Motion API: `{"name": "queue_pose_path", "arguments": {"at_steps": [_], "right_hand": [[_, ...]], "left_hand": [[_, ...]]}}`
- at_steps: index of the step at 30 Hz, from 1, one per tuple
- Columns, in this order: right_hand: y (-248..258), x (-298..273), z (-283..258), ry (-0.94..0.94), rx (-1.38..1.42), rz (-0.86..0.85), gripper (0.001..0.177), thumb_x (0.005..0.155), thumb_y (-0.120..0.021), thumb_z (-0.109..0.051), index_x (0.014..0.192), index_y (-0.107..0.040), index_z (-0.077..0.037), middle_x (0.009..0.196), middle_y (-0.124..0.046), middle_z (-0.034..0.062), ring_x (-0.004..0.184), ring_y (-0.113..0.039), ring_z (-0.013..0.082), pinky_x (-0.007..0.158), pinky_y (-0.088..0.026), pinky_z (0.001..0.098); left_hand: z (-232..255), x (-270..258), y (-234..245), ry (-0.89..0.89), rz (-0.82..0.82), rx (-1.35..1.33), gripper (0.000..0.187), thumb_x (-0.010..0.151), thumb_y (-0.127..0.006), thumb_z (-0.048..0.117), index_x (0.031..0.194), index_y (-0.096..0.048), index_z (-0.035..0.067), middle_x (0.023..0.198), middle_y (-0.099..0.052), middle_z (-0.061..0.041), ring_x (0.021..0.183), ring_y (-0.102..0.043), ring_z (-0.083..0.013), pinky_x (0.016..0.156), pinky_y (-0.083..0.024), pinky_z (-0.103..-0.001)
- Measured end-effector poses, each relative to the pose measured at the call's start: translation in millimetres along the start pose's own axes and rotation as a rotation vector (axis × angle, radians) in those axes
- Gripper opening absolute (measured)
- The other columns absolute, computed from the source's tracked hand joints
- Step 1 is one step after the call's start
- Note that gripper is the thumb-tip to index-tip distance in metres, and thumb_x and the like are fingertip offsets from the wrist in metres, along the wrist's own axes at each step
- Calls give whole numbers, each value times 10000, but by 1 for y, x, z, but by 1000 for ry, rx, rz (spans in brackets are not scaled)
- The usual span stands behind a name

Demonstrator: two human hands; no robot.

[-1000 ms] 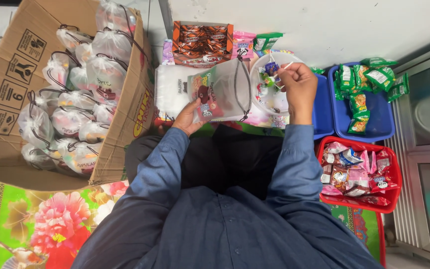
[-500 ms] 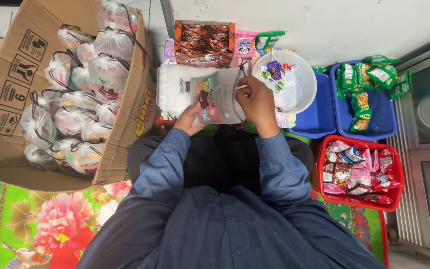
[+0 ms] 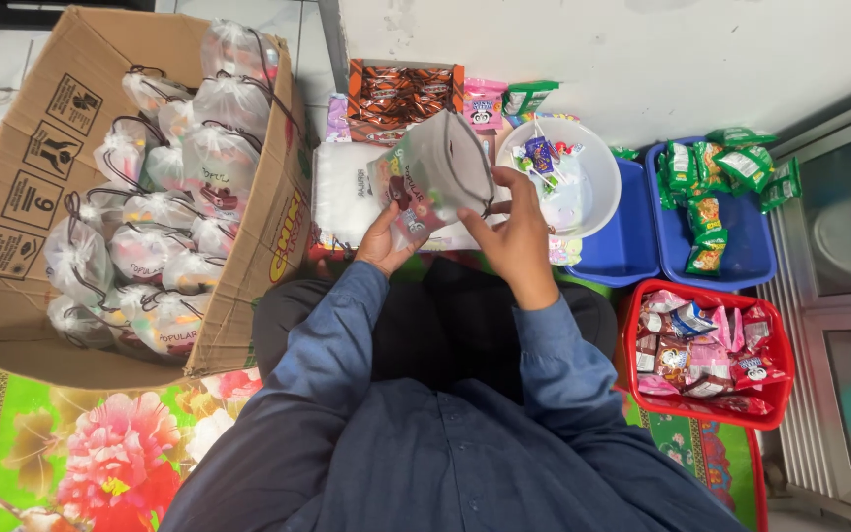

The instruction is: Packing various snack packets into small plastic bags for distribution

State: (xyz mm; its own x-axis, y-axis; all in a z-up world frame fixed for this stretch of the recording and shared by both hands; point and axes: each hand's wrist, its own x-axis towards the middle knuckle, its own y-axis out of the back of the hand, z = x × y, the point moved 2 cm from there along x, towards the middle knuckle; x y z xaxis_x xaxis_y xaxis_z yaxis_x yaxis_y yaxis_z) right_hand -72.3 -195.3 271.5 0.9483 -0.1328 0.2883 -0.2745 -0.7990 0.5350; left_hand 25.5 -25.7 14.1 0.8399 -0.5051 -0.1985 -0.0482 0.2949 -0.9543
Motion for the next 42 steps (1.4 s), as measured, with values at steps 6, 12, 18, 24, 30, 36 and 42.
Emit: {"name": "queue_pose_path", "arguments": {"at_steps": [6,12,18,24,30,36,42], "right_hand": [[-26,26,105,-102,315,64,290,929,-695,38,1207,-657,-37,1079,-608,136,744,-704,207,634,-610,266],[7,53,49,5,302,117,215,866,-699,74,969,-779,-97,778,-644,32,603,-526,60,584,-454,203],[3,73,62,5,289,-123,272,861,-645,85,962,-781,-127,707,-633,5,615,-531,47,643,-493,199],[-22,69,85,45,220,-201,249,862,-661,47,973,-780,-142,781,-701,35,638,-508,68,631,-455,238],[-4,64,96,40,182,-77,286,872,-729,49,1069,-804,-145,878,-707,63,730,-607,114,689,-553,262],[15,52,109,-6,112,79,217,862,-802,4,1048,-788,-107,761,-684,48,693,-563,110,648,-496,272],[32,45,122,-20,54,178,144,855,-841,-27,966,-793,-104,721,-685,29,671,-586,99,626,-511,257]], "left_hand": [[-22,3,-26,-45,-88,14,538,879,-776,381,1288,-656,54,1228,-723,-182,1078,-730,-338,873,-644,-525],[-2,-5,-27,-291,26,279,953,936,-824,233,1649,-192,254,1682,-209,-224,1542,-212,-425,1256,-134,-606],[48,-42,-102,-913,150,1422,562,995,-753,150,1514,-542,189,1590,-429,-99,1505,-340,-309,1246,-282,-482],[57,-50,-167,-852,-20,1504,435,1044,-635,144,1466,-574,227,1238,-728,-122,1189,-678,-316,1068,-479,-502],[60,-25,-157,-835,188,1623,191,900,-810,289,1071,-808,373,843,-737,97,699,-651,-37,709,-563,-213],[64,-43,-181,-804,141,1581,184,938,-770,164,1112,-783,223,928,-782,-44,881,-771,-217,798,-604,-330],[91,-55,-165,-791,156,1666,161,866,-862,127,983,-760,171,829,-765,-25,796,-756,-163,759,-584,-301]]}}
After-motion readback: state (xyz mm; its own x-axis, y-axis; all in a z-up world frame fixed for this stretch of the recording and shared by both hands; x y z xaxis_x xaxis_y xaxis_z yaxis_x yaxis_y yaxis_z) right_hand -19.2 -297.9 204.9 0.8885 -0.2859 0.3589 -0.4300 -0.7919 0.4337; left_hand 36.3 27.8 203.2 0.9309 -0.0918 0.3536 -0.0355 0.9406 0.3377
